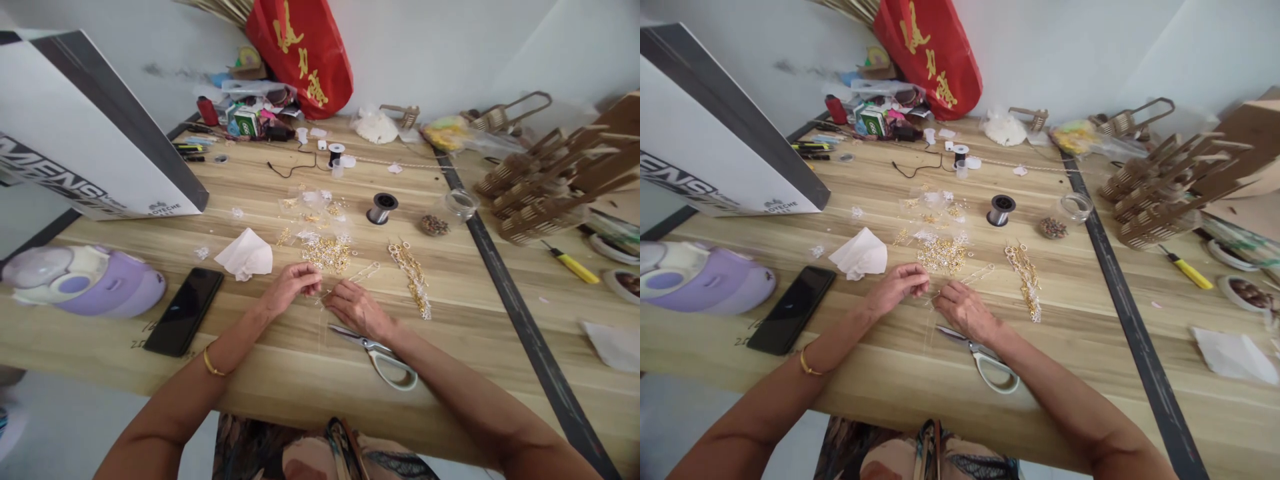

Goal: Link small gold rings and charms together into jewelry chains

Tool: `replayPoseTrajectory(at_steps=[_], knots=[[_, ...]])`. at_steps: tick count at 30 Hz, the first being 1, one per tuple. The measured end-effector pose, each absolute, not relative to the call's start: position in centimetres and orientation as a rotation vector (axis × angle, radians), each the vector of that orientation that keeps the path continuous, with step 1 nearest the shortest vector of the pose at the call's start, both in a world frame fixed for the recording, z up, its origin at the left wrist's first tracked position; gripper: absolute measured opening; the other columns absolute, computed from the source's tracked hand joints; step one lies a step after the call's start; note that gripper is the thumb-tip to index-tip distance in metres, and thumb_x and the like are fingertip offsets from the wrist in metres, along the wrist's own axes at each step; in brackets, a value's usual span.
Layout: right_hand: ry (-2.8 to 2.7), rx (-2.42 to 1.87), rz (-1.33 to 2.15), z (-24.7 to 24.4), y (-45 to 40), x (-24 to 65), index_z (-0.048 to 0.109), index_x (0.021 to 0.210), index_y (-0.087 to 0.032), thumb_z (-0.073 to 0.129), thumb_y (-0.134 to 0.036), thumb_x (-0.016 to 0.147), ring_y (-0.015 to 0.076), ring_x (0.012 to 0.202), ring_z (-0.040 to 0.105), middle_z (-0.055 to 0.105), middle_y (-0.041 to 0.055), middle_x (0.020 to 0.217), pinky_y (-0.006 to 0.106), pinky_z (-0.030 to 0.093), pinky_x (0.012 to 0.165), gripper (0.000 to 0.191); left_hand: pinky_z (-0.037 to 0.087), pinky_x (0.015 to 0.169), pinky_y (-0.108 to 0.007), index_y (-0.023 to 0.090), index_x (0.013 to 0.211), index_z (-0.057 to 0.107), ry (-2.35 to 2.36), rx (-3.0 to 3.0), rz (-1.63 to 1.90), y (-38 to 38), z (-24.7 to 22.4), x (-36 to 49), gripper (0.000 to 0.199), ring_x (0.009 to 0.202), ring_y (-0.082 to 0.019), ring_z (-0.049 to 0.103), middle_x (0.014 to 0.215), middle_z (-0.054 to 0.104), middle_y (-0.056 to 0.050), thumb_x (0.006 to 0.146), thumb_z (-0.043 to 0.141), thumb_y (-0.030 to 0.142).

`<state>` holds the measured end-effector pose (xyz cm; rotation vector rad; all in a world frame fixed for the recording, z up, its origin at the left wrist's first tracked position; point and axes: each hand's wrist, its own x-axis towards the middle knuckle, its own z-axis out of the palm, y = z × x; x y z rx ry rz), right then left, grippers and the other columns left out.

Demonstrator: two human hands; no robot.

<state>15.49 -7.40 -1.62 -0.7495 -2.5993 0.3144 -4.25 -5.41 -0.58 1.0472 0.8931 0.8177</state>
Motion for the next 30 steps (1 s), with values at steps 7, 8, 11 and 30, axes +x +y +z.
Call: replayPoseTrajectory(at_steps=[7,8,11,30], knots=[[-2.642,-0.803,0.168,-1.72,-7.55,15.38,0.060,0.084,-0.015,0.040,-0.018,0.093,0.0182,0.076,0.046,0.055,0.0065,0.078,0.031,0.041,0.069,0.022,0.038,0.053,-0.019,0.012,0.070,0.059,0.870,1.011,0.798,-5.41,-0.83,-4.45,0.014,0.052,-0.006,0.051,0.066,0.064,-0.001,0.073,0.065,0.024],[-2.641,-0.805,0.165,-1.74,-7.54,15.39,0.060,0.083,-0.015,0.040,-0.019,0.093,0.0182,0.077,0.046,0.055,0.0065,0.078,0.030,0.041,0.069,0.022,0.038,0.053,-0.019,0.012,0.070,0.059,0.862,0.991,0.793,-5.42,-0.83,-4.42,0.013,0.052,-0.006,0.051,0.066,0.064,-0.001,0.073,0.065,0.024],[-2.619,-0.812,0.192,-1.77,-7.47,15.46,0.060,0.083,-0.015,0.041,-0.020,0.093,0.0180,0.077,0.046,0.054,0.0064,0.078,0.030,0.041,0.070,0.022,0.037,0.051,-0.018,0.012,0.069,0.057,0.844,0.932,0.788,-5.44,-0.74,-4.36,0.014,0.050,-0.005,0.050,0.063,0.064,-0.001,0.071,0.066,0.023],[-2.386,-0.794,0.432,-2.26,-7.29,15.83,0.059,0.090,-0.016,0.047,-0.020,0.090,0.0178,0.076,0.048,0.055,0.0067,0.079,0.032,0.043,0.069,0.012,0.038,0.051,-0.017,0.011,0.074,0.060,0.839,0.852,0.834,-5.06,-0.82,-5.05,0.013,0.054,-0.006,0.053,0.068,0.064,-0.002,0.066,0.068,0.019]])
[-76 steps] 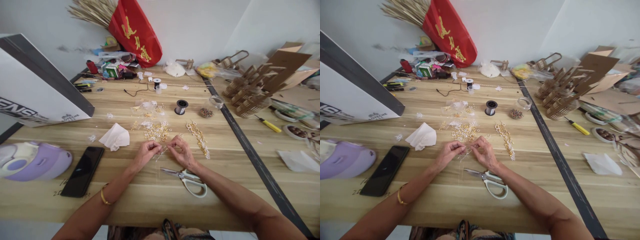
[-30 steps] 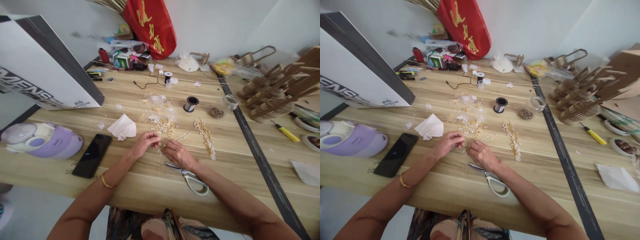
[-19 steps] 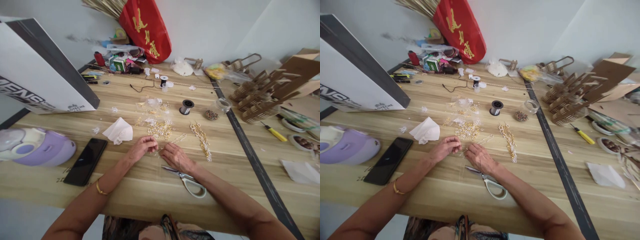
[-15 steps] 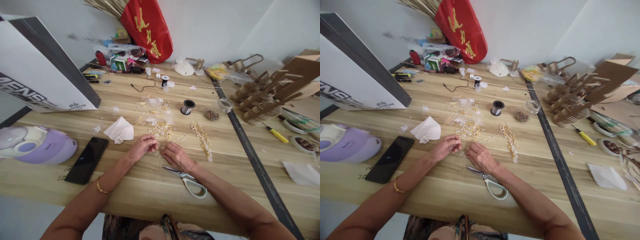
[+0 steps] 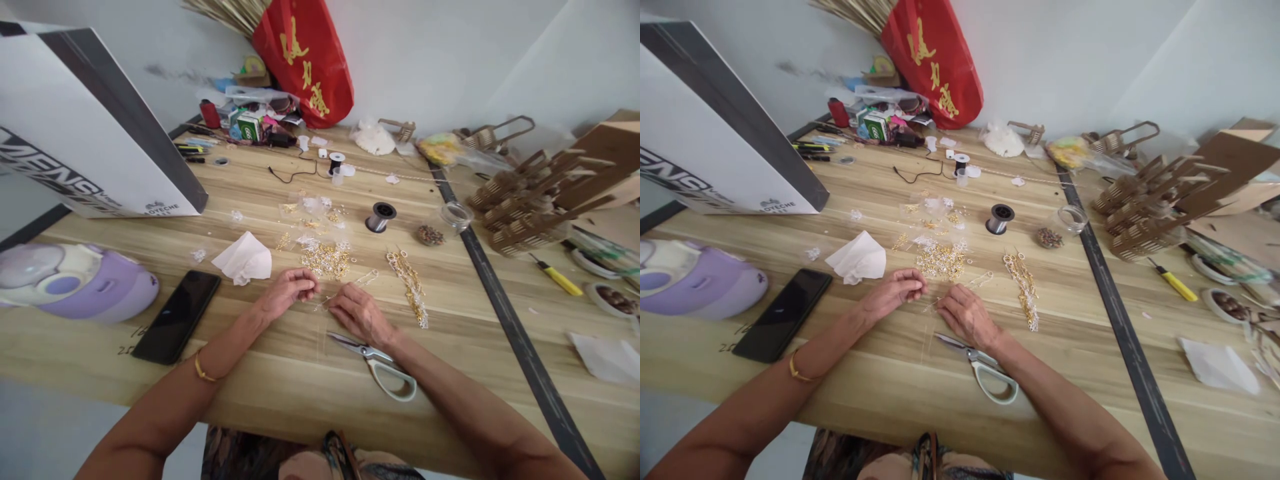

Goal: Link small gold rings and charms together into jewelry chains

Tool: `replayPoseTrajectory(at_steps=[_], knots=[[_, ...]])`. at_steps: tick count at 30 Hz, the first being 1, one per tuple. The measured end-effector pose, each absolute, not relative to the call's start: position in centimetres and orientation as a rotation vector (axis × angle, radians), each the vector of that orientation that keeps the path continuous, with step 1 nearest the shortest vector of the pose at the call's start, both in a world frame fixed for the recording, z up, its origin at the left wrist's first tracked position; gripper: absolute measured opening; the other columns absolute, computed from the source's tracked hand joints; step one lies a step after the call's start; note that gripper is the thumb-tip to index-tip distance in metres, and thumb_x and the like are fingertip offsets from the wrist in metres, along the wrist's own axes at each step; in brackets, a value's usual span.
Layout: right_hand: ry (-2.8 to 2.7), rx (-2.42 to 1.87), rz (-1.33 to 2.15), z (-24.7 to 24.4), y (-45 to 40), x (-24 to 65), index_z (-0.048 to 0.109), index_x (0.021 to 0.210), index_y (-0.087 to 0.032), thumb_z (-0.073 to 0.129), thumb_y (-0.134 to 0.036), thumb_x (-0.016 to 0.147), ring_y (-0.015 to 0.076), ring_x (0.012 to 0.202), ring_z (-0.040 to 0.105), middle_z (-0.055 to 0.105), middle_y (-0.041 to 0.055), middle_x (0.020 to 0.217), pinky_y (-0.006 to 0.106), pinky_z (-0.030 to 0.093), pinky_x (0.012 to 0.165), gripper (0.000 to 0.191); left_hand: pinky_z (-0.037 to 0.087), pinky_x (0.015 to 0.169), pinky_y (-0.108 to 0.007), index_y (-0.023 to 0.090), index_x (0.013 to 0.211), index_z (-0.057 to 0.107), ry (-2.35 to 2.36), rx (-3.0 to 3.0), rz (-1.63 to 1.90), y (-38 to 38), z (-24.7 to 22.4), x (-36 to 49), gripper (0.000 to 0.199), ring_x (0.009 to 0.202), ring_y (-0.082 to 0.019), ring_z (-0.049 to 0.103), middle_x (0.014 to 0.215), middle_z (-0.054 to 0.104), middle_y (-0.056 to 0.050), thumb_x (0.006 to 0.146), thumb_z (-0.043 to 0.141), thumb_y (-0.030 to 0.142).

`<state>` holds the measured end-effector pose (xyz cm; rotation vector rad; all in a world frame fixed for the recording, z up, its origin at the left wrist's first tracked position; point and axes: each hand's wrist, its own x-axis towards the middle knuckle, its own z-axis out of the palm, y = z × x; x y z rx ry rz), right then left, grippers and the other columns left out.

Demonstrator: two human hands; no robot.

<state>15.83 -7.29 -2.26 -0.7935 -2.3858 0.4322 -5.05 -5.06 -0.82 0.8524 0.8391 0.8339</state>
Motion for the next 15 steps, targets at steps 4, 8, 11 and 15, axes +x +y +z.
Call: replayPoseTrajectory(at_steps=[4,8,11,15], knots=[[-2.339,-0.786,0.463,-2.3,-7.3,15.9,0.059,0.092,-0.017,0.048,-0.020,0.089,0.0180,0.076,0.049,0.056,0.0067,0.081,0.033,0.044,0.069,0.011,0.025,0.041,-0.016,0.010,0.081,0.064,0.920,0.882,0.738,-5.4,-0.6,-4.9,0.017,0.048,-0.004,0.045,0.064,0.059,-0.001,0.070,0.063,0.024],[-2.284,-0.802,0.472,-2.1,-7.3,16.0,0.059,0.094,-0.018,0.048,-0.021,0.090,0.0183,0.076,0.050,0.055,0.0067,0.081,0.033,0.045,0.067,0.012,0.016,0.039,-0.018,0.012,0.094,0.065,0.973,0.998,0.631,-5.8,-0.5,-4.7,0.029,0.042,-0.003,0.034,0.057,0.050,0.004,0.073,0.061,0.031],[-2.251,-0.809,0.471,-1.6,-7.4,16.0,0.059,0.094,-0.018,0.048,-0.021,0.090,0.0183,0.076,0.051,0.055,0.0068,0.080,0.033,0.046,0.066,0.012,0.021,0.042,-0.018,0.012,0.094,0.066,1.005,1.138,0.577,-6.2,-0.7,-4.4,0.029,0.046,-0.005,0.037,0.060,0.053,0.002,0.071,0.064,0.030],[-2.218,-0.830,0.474,-1.3,-7.5,15.9,0.060,0.091,-0.019,0.047,-0.022,0.090,0.0181,0.075,0.050,0.054,0.0064,0.079,0.032,0.046,0.064,0.013,0.033,0.054,-0.021,0.014,0.083,0.068,0.980,1.337,0.568,-6.5,-1.1,-3.9,0.020,0.059,-0.011,0.049,0.068,0.061,-0.001,0.069,0.065,0.028]])
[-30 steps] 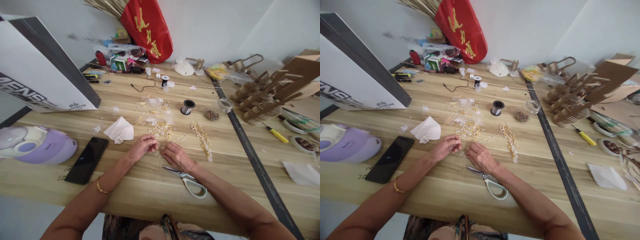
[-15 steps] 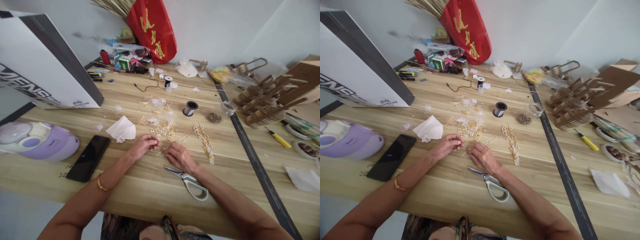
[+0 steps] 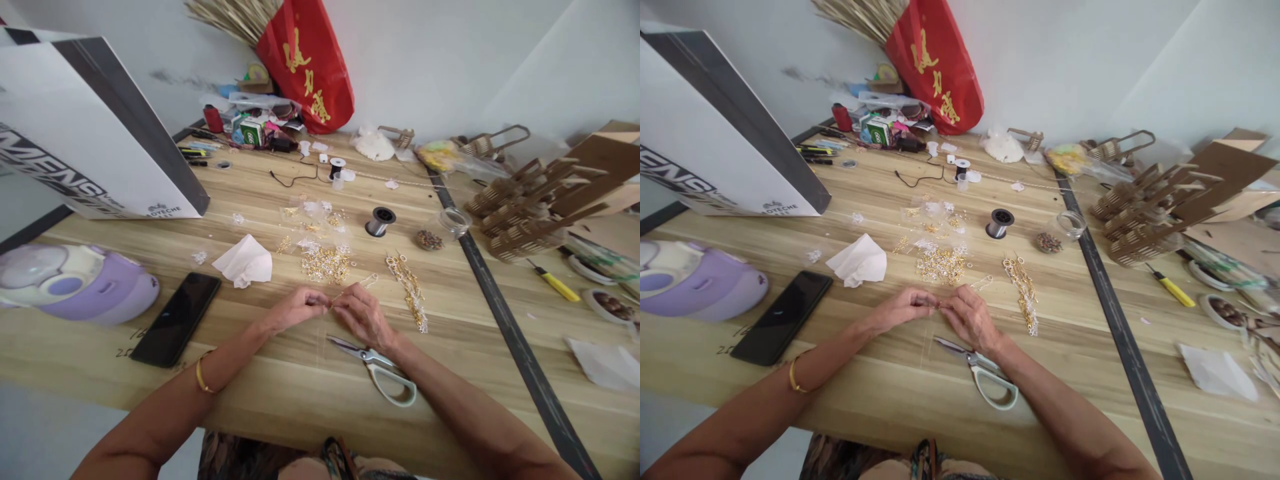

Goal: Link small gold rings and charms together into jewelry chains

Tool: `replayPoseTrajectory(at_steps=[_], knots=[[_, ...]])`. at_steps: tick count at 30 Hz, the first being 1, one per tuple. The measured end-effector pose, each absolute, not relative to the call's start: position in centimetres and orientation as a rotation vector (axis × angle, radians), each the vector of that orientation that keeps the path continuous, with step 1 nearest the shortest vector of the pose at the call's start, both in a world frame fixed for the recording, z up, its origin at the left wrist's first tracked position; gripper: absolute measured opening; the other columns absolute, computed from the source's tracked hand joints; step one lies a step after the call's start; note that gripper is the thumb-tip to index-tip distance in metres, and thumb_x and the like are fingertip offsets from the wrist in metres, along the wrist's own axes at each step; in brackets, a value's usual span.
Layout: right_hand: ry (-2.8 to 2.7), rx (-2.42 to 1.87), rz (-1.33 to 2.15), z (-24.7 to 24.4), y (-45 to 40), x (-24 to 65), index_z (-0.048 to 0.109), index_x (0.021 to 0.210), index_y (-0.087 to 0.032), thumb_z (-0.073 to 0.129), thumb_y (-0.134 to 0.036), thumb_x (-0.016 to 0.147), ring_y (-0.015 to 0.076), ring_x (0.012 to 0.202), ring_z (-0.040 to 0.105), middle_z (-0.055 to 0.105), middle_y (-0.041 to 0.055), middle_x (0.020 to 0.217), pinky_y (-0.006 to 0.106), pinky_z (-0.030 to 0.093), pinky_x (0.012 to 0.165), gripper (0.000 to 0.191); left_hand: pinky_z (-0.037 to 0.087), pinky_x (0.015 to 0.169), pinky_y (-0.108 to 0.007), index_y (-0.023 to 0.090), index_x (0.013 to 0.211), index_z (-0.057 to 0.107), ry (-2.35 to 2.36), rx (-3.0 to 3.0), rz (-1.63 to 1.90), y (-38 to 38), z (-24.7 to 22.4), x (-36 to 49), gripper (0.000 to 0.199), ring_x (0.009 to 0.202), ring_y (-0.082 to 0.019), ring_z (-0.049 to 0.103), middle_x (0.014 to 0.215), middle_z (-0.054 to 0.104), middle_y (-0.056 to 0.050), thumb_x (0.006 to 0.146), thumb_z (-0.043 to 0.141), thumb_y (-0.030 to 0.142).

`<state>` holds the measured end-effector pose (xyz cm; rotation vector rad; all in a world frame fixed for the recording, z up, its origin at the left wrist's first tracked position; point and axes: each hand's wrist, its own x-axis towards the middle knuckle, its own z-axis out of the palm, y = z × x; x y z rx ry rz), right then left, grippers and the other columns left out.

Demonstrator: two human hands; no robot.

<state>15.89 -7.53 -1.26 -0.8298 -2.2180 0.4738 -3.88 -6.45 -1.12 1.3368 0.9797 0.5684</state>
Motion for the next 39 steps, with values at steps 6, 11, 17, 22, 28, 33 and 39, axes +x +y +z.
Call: replayPoseTrajectory(at_steps=[6,11,17,22,28,33,39], knots=[[-2.202,-0.840,0.500,-1.35,-7.57,15.88,0.061,0.092,-0.019,0.048,-0.023,0.090,0.0180,0.074,0.051,0.054,0.0062,0.077,0.032,0.046,0.064,0.014,0.031,0.052,-0.021,0.014,0.077,0.066,0.995,1.438,0.522,-6.67,-0.99,-3.56,0.015,0.054,-0.011,0.046,0.056,0.055,0.003,0.070,0.066,0.027],[-2.200,-0.837,0.487,-1.36,-7.55,15.92,0.061,0.090,-0.019,0.049,-0.023,0.090,0.0180,0.074,0.051,0.055,0.0066,0.079,0.032,0.046,0.064,0.013,0.037,0.060,-0.022,0.014,0.076,0.065,0.970,1.442,0.523,-6.61,-1.53,-3.62,0.016,0.063,-0.013,0.054,0.068,0.063,0.000,0.072,0.064,0.030],[-2.198,-0.848,0.484,-1.57,-7.47,16.05,0.060,0.091,-0.019,0.049,-0.022,0.089,0.0184,0.077,0.051,0.055,0.0067,0.081,0.032,0.046,0.065,0.012,0.039,0.065,-0.023,0.015,0.076,0.066,0.967,1.444,0.532,-6.49,-1.93,-3.70,0.019,0.069,-0.015,0.056,0.073,0.065,-0.003,0.073,0.063,0.033],[-2.171,-0.866,0.485,-1.67,-7.44,16.10,0.059,0.090,-0.020,0.050,-0.021,0.089,0.0184,0.077,0.051,0.055,0.0066,0.082,0.033,0.046,0.065,0.010,0.035,0.057,-0.021,0.014,0.074,0.066,0.986,1.422,0.541,-6.47,-1.44,-3.69,0.021,0.060,-0.012,0.050,0.065,0.061,-0.001,0.073,0.063,0.034],[-2.163,-0.891,0.476,-1.57,-7.41,16.11,0.058,0.089,-0.019,0.050,-0.020,0.088,0.0180,0.076,0.050,0.054,0.0064,0.081,0.032,0.045,0.064,0.008,0.027,0.048,-0.019,0.013,0.076,0.064,0.996,1.393,0.552,-6.23,-1.26,-4.06,0.026,0.052,-0.008,0.039,0.058,0.051,0.002,0.074,0.061,0.039],[-2.160,-0.880,0.469,-1.49,-7.42,16.11,0.058,0.090,-0.019,0.050,-0.020,0.088,0.0182,0.076,0.050,0.054,0.0064,0.081,0.032,0.045,0.064,0.008,0.026,0.047,-0.019,0.013,0.075,0.063,0.989,1.400,0.575,-6.02,-1.33,-4.33,0.026,0.051,-0.007,0.036,0.057,0.047,0.003,0.075,0.060,0.039],[-2.160,-0.875,0.463,-1.46,-7.41,16.09,0.058,0.089,-0.019,0.050,-0.020,0.088,0.0181,0.076,0.050,0.053,0.0063,0.081,0.031,0.045,0.064,0.009,0.025,0.045,-0.019,0.012,0.077,0.063,0.995,1.360,0.592,-5.92,-1.31,-4.39,0.030,0.048,-0.007,0.035,0.055,0.046,0.003,0.074,0.061,0.042]])
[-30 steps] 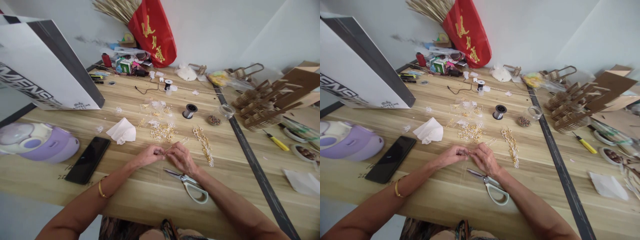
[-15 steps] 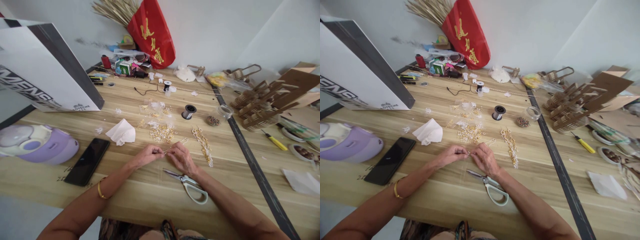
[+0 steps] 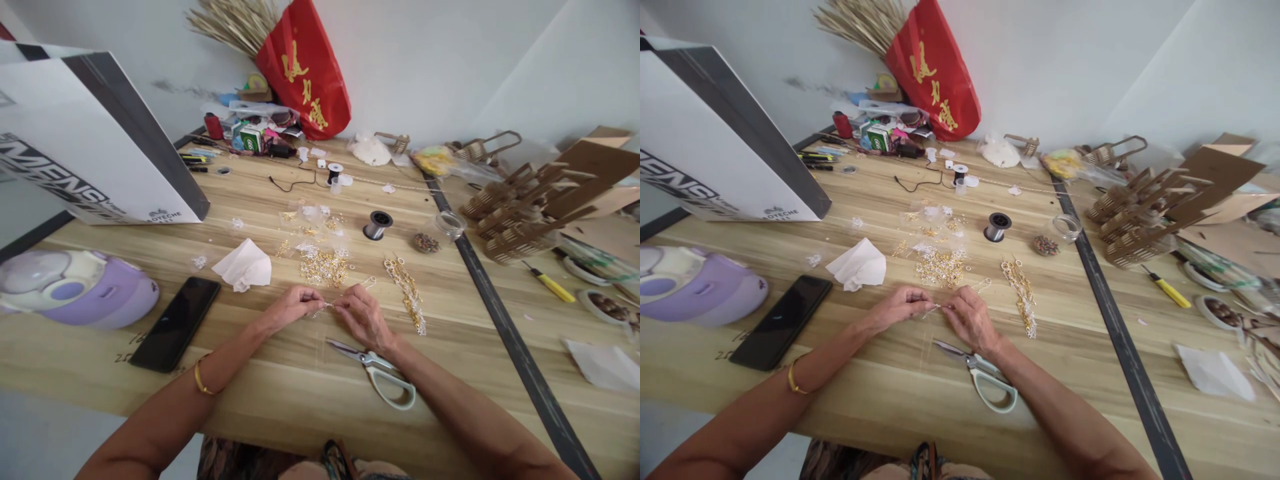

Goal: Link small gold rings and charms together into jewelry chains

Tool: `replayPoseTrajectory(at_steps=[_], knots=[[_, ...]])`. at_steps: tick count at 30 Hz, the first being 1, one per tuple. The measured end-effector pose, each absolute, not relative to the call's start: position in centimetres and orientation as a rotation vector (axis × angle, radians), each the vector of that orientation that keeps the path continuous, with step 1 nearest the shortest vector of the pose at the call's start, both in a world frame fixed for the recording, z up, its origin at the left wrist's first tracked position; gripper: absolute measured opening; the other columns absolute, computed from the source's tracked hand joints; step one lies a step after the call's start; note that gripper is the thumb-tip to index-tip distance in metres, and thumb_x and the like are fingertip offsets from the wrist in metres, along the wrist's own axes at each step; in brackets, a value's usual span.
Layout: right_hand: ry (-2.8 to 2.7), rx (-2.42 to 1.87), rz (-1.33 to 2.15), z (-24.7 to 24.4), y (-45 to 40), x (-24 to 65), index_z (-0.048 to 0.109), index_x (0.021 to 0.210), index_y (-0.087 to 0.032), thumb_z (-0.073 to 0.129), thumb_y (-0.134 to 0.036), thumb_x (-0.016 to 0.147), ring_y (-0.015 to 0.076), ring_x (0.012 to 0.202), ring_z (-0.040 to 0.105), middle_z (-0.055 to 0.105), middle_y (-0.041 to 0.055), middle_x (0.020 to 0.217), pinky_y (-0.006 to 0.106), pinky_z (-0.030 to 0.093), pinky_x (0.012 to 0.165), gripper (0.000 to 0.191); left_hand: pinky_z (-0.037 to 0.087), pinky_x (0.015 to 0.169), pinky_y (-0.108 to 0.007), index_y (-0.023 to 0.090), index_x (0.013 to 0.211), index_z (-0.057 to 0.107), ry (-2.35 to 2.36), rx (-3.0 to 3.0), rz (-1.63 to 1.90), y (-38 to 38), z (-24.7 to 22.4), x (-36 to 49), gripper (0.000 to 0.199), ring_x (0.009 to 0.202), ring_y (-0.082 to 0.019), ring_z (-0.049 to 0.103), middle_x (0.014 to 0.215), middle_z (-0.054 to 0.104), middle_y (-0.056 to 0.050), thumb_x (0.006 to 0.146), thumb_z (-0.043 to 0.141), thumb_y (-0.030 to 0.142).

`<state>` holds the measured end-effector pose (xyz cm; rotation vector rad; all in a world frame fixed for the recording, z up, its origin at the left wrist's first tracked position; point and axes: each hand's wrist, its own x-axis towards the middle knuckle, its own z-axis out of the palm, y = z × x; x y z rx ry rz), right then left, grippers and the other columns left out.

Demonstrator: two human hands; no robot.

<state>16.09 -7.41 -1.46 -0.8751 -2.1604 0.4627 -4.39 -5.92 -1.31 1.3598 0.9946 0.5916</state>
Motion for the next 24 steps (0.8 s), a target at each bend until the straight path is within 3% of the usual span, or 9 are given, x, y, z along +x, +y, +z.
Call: replayPoseTrajectory(at_steps=[24], knots=[[-2.160,-0.885,0.498,-1.61,-7.39,16.08,0.061,0.088,-0.018,0.052,-0.017,0.086,0.0168,0.073,0.050,0.054,0.0056,0.078,0.030,0.045,0.063,0.009,0.031,0.050,-0.018,0.012,0.077,0.060,1.010,1.441,0.608,-5.95,-1.37,-4.33,0.019,0.052,-0.007,0.040,0.059,0.049,0.004,0.076,0.057,0.030]])
